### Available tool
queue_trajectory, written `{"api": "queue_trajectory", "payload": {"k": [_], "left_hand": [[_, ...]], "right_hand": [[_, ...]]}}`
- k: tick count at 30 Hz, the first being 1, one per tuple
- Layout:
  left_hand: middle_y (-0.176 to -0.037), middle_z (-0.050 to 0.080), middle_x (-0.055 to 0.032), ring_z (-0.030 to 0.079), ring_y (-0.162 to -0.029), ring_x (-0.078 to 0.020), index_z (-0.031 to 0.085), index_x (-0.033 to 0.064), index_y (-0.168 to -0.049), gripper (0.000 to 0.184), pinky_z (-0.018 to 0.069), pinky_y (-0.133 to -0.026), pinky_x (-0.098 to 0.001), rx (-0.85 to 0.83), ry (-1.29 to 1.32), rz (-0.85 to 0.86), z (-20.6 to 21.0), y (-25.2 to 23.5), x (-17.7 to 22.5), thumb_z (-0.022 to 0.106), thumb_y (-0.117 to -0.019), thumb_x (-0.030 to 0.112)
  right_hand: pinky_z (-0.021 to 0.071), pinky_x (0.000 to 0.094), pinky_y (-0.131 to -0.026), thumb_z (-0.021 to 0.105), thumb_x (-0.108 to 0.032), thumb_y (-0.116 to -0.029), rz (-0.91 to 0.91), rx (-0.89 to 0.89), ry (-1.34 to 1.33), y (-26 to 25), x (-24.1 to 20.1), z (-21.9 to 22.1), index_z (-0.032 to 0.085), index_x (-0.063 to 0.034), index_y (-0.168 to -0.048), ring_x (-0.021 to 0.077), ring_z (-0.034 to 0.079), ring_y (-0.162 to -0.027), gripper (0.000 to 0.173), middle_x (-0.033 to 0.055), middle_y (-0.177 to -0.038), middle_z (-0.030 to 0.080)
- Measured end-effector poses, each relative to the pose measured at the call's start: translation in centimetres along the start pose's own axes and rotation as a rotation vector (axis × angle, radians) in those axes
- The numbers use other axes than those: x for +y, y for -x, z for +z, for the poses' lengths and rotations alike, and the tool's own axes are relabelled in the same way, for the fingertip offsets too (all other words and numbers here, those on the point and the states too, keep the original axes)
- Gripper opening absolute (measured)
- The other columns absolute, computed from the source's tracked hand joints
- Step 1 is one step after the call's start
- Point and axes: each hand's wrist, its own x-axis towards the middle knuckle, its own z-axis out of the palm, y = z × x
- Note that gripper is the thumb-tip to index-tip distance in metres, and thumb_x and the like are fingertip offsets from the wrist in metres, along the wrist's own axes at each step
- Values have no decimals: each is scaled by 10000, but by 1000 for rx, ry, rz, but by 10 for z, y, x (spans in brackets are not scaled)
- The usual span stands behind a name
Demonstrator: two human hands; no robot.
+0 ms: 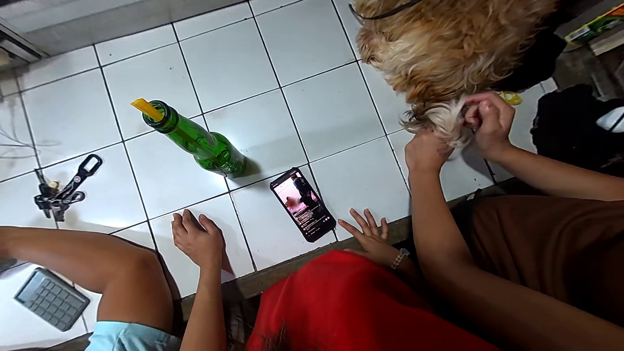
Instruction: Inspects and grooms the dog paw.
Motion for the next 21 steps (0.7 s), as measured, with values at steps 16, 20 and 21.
{"api": "queue_trajectory", "payload": {"k": [16,20,21], "left_hand": [[-1561,389,-321,341,-1475,-488,520,-56,-1437,496,232,-1204,-580,-9,7,-7,1,0,0,437,-1053,247],[-1553,401,-321,349,-1470,-490,528,-56,-1431,489,240,-1201,-579,1,6,-9,-1,-2,-1,434,-1052,239],[-1551,402,-325,351,-1468,-491,529,-57,-1429,489,240,-1200,-580,1,6,-8,-2,-2,-1,435,-1052,240]], "right_hand": [[-94,785,-1101,617,-375,-982,9,-24,-16,0,-1,-2,383,-181,-1588,500,-61,-1544,677,193,-1696,140],[-99,780,-1102,615,-381,-986,19,-44,-13,-3,-3,-3,367,-192,-1595,490,-73,-1547,684,182,-1701,123],[-101,779,-1102,617,-377,-986,18,-47,-15,-3,-3,-2,361,-193,-1597,489,-79,-1546,688,181,-1702,116]]}}
